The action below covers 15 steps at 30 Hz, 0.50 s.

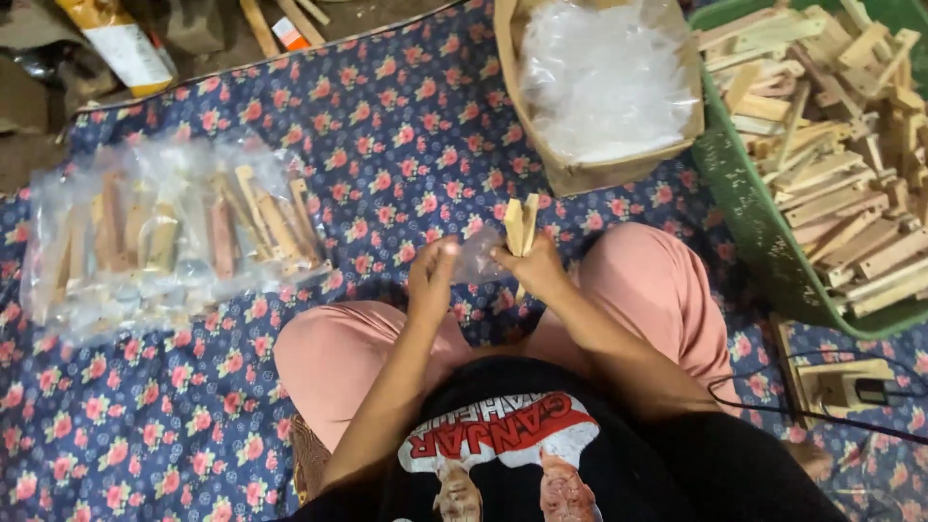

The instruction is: The person places wooden pieces into plastic bags by hand and places the filled bags onto a floral mat.

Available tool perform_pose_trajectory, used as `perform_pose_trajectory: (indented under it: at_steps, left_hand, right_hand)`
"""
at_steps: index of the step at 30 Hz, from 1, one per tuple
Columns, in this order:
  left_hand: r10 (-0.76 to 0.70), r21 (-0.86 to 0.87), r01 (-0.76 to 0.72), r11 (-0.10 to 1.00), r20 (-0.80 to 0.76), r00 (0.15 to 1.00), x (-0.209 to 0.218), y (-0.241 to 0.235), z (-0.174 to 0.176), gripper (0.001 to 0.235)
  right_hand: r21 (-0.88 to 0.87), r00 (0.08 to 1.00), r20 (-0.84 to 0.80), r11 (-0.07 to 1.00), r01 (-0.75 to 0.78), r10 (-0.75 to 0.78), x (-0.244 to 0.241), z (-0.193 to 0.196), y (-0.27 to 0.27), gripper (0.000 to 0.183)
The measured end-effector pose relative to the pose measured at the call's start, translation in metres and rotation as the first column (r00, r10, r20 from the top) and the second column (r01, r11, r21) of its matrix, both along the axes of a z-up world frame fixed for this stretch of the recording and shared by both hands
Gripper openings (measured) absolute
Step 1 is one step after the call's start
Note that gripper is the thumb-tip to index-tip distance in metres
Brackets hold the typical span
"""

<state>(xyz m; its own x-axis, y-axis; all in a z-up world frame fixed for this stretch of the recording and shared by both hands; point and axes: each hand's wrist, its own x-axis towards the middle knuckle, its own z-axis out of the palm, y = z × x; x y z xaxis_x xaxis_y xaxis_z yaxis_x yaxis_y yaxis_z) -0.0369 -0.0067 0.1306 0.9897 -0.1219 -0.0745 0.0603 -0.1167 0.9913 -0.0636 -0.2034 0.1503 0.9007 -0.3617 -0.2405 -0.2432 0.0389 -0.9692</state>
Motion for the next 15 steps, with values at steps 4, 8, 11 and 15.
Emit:
perform_pose_trajectory:
  at_steps: [4,8,11,15]
  left_hand:
    - [-0.157,0.201,0.145,0.969,0.044,0.987,-0.001,0.009,0.040,0.024]
    - [-0.107,0.378,0.026,0.925,0.196,0.975,0.002,0.031,0.072,0.010]
    - [-0.049,0.498,-0.159,0.852,0.379,0.924,0.003,0.046,0.093,0.011]
    - [-0.076,0.565,-0.225,0.794,0.459,0.885,-0.009,0.050,0.119,0.017]
  right_hand:
    - [-0.094,0.998,-0.062,0.995,-0.037,0.031,-0.002,0.001,-0.002,0.024]
    - [-0.124,0.995,-0.014,0.987,-0.101,0.100,-0.003,0.023,0.007,0.023]
    - [-0.208,0.982,-0.012,0.960,-0.186,0.188,-0.009,0.049,0.007,0.030]
    - [-0.202,0.954,0.009,0.935,-0.291,0.299,-0.028,0.082,-0.001,0.030]
